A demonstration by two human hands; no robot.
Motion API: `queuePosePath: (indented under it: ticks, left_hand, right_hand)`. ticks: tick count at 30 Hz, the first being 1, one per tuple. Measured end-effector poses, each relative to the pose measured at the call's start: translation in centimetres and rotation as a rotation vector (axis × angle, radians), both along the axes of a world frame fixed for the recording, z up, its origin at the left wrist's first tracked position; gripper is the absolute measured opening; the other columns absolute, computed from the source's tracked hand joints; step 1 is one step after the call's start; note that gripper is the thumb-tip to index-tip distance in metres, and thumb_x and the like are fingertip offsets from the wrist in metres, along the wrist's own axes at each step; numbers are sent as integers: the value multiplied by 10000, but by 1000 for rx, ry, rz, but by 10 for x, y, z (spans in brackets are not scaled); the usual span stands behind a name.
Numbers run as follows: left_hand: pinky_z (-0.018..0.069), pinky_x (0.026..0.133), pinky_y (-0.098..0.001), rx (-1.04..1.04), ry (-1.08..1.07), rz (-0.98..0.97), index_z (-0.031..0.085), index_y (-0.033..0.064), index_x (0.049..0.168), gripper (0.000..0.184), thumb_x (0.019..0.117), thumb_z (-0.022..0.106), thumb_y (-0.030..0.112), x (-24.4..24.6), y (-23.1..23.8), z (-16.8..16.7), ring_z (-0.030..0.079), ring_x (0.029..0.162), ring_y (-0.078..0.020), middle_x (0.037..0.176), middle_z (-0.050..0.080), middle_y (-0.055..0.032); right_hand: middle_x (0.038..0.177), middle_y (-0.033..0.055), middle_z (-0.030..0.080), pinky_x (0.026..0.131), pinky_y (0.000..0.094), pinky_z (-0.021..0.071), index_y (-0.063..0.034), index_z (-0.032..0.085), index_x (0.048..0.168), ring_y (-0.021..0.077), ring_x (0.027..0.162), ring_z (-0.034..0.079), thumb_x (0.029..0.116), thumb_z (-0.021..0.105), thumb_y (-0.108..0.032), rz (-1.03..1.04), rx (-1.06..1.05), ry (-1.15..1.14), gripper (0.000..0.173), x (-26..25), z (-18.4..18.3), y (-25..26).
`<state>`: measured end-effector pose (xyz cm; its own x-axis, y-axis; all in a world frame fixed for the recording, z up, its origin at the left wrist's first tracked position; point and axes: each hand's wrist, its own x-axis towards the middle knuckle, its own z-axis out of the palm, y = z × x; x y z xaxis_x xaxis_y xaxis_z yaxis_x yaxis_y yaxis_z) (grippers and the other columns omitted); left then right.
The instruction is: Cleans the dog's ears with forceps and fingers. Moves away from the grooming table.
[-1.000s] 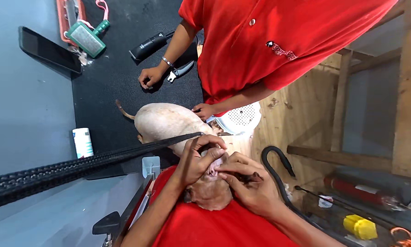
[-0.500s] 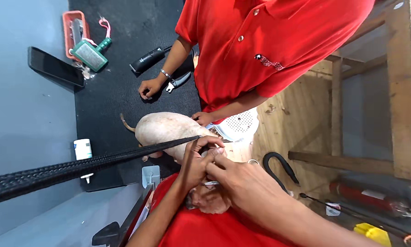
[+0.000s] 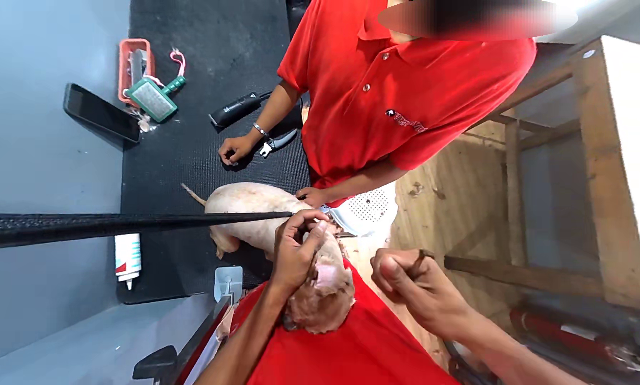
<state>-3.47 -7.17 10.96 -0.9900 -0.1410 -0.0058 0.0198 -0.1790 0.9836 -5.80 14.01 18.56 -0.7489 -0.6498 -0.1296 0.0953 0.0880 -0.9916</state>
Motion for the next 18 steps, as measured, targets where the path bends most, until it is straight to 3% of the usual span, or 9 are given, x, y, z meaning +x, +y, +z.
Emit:
queuePosePath:
  ticks: [2,4,6,7,9,10,13,16,18]
  left_hand:
    - [490,580,-202,12,13,57,702,98,1071,175,1056,549,180,0,1,-1,562,642,-78,785,620,-17]
    - [558,684,-276,-8,22,135,721,61,1015,297,1090,474,210,7,-1,0,628,732,-133,830,666,-50]
    - [592,899,-407,-78,9,166,741,67,1012,421,1107,397,291,23,-6,1,700,992,-223,1026,735,-86]
    - [552,1015,-460,-131,7,142,748,89,1024,474,1103,376,372,34,-10,0,668,1148,-254,1146,727,-85]
    - [480,1106,-490,-232,-13,94,763,153,1076,522,1043,446,566,58,-15,-3,564,1325,-269,1351,658,-72]
    - [478,1106,-485,-249,-31,111,770,165,1078,481,988,559,588,69,-13,-3,537,1352,-280,1412,617,-86]
    - [547,983,-381,-282,-146,311,713,133,925,334,785,865,395,92,5,-10,566,1269,-248,1385,586,-112]
    - [532,983,-375,-232,-181,536,598,70,867,335,763,873,229,104,29,-40,609,1181,-230,1233,645,-134]
    - [537,964,-375,-177,-224,648,593,18,970,355,785,831,207,109,47,-57,625,1146,-232,1221,651,-156]
  right_hand:
    - [557,-90,431,441,145,333,-178,575,724,-31,468,383,1034,569,-459,-127,94,33,419,-4,-17,1]
    - [645,-54,538,469,188,416,-166,620,840,23,502,462,1013,640,-362,-184,200,61,262,-6,-37,0]
    - [819,2,641,557,271,546,-122,627,1064,107,612,598,1000,659,-280,-124,290,20,173,-12,-57,2]
    - [848,6,649,579,283,548,-113,621,1121,119,647,610,1000,654,-287,-103,329,-5,214,-15,-66,2]
    - [851,4,664,597,282,538,-109,655,1114,109,669,619,1005,629,-322,-73,387,-56,240,-22,-82,2]
    - [881,1,689,628,282,551,-115,682,1099,100,703,641,1009,621,-347,-42,409,-83,257,-28,-87,3]
    - [1012,8,734,778,325,574,-114,722,1120,104,867,686,1026,585,-417,162,416,-183,345,-50,-101,6]
    - [1032,49,726,879,373,572,-79,698,1202,130,926,689,1026,562,-474,488,435,-269,453,-71,-107,-7]
    - [987,70,716,868,404,568,-67,685,1213,162,893,683,954,663,-518,649,499,-249,520,-77,-109,-17]
